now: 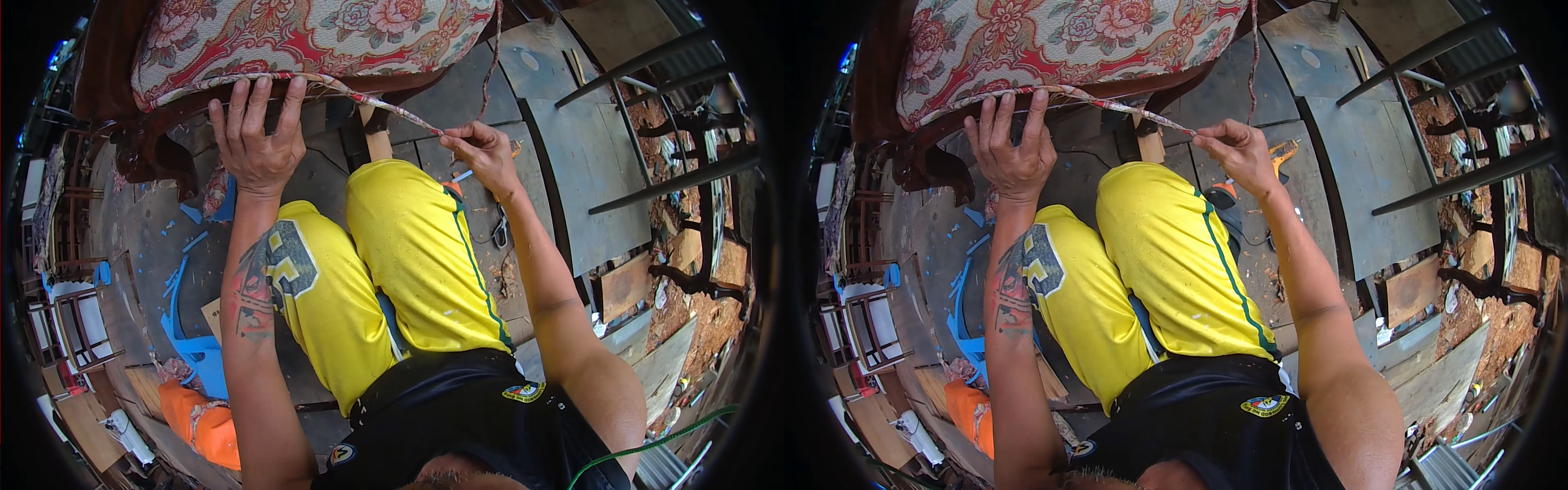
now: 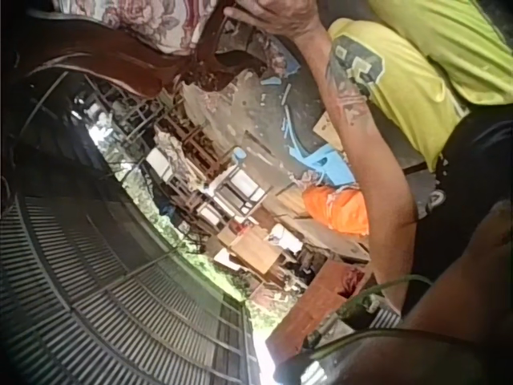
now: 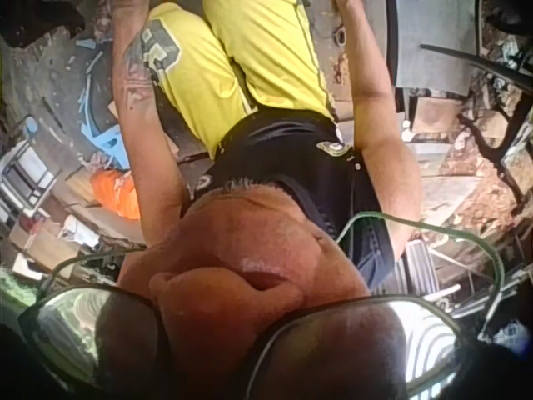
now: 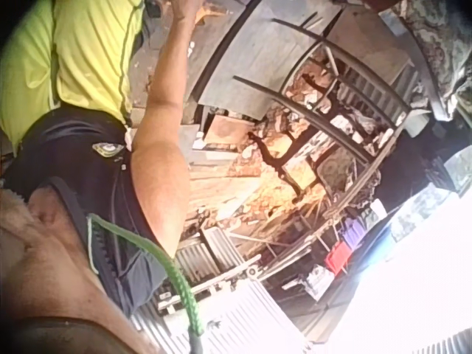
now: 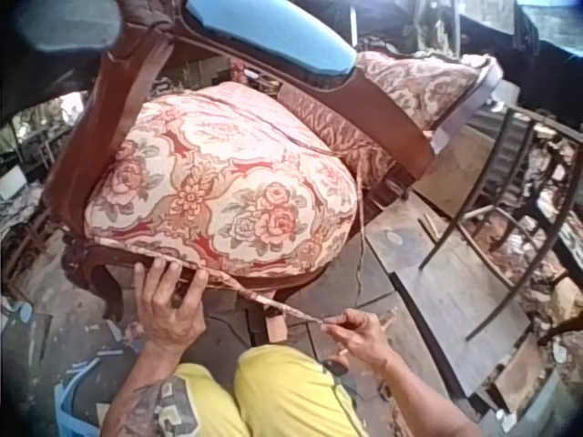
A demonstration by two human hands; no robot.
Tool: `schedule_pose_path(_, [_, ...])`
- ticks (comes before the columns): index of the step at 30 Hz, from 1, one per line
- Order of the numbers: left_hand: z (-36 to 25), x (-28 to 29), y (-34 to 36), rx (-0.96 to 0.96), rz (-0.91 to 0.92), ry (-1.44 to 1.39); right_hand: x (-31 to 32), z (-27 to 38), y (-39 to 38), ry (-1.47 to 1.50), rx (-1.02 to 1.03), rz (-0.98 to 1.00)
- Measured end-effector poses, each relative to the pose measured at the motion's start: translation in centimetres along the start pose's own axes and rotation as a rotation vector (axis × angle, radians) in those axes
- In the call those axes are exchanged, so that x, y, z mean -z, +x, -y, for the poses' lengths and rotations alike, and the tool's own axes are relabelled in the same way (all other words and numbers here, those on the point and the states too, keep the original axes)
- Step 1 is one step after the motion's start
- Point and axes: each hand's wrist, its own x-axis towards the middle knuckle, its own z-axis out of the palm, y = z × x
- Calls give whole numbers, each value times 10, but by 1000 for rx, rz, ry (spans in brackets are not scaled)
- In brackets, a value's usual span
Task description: Applying adhesive and decorative trim to a chair frame using a hot glue gun.
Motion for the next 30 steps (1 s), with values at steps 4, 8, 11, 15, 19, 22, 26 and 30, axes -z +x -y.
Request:
schedule_pose_path(4, [-1, 0, 1, 8, -13, -6, 30, -19, -8, -126, 62, -76])
schedule_pose_path(8, [0, -1, 0, 1, -5, 8, 55, -46, -10, -222, 134, -135])
schedule_pose_path(11, [2, 1, 2, -11, -9, 19, 72, -56, -12, -234, 68, -127])
schedule_pose_path(15, [-1, 1, 3, -7, -7, 21, 96, -73, -18, -198, -16, -172])
schedule_pose_path(19, [-1, 3, 2, 0, -9, 1, 78, -53, 2, -362, -265, 236])
schedule_pose_path(22, [-1, 3, 2, 17, -17, -32, 29, -18, 22, -228, -171, 224])
schedule_pose_path(26, [-2, 3, 3, 28, -14, -21, -41, 35, 39, -106, -27, 248])
schedule_pose_path(30, [-4, 3, 6, 23, -11, -30, -82, 42, 53, 19, -28, 328])
